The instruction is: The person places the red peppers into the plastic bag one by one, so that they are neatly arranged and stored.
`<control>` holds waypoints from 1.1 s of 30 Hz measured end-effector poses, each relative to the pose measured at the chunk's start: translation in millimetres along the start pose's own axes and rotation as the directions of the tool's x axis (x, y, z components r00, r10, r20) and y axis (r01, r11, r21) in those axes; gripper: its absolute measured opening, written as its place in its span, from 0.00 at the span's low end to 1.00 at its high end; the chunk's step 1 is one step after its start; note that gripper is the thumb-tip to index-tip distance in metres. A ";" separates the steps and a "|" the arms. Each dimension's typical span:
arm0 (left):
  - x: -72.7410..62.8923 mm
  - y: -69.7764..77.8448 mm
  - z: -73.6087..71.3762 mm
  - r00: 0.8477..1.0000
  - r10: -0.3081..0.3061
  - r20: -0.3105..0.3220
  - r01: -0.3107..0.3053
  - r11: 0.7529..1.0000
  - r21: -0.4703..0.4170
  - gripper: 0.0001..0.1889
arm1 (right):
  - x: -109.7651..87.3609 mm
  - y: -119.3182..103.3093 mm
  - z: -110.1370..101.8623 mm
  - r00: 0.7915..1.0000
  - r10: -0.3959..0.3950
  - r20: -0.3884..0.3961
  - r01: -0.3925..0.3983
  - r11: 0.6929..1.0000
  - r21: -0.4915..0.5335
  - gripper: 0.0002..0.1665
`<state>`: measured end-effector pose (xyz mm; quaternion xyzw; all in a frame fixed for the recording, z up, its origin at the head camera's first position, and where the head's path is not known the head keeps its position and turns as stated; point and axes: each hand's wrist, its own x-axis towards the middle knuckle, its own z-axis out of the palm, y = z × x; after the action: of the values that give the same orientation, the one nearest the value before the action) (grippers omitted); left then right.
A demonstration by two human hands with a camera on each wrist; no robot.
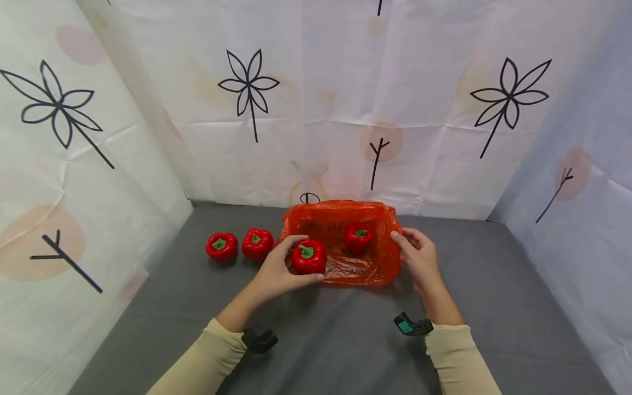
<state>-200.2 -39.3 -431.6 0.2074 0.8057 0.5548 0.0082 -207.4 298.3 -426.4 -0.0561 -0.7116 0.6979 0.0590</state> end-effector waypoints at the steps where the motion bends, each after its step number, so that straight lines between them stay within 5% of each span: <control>1: 3.3 -0.2 3.8 1.000 -0.004 -0.006 0.004 1.000 -0.001 0.44 | -0.1 0.0 0.0 1.000 -0.001 -0.001 0.001 1.000 0.000 0.20; 14: 41.2 -13.4 36.9 0.995 -0.051 -0.083 0.056 0.997 0.059 0.46 | -0.7 -1.4 -0.3 1.000 -0.002 -0.002 0.002 1.000 0.026 0.16; 33: 67.3 -31.8 59.7 0.981 -0.133 -0.139 0.142 0.988 0.058 0.48 | -0.1 0.7 1.0 1.000 0.010 -0.008 -0.010 0.999 -0.049 0.21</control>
<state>-257.5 27.5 -468.5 0.1134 0.8352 0.5379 -0.0149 -207.4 297.3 -427.1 -0.0637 -0.7279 0.6803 0.0570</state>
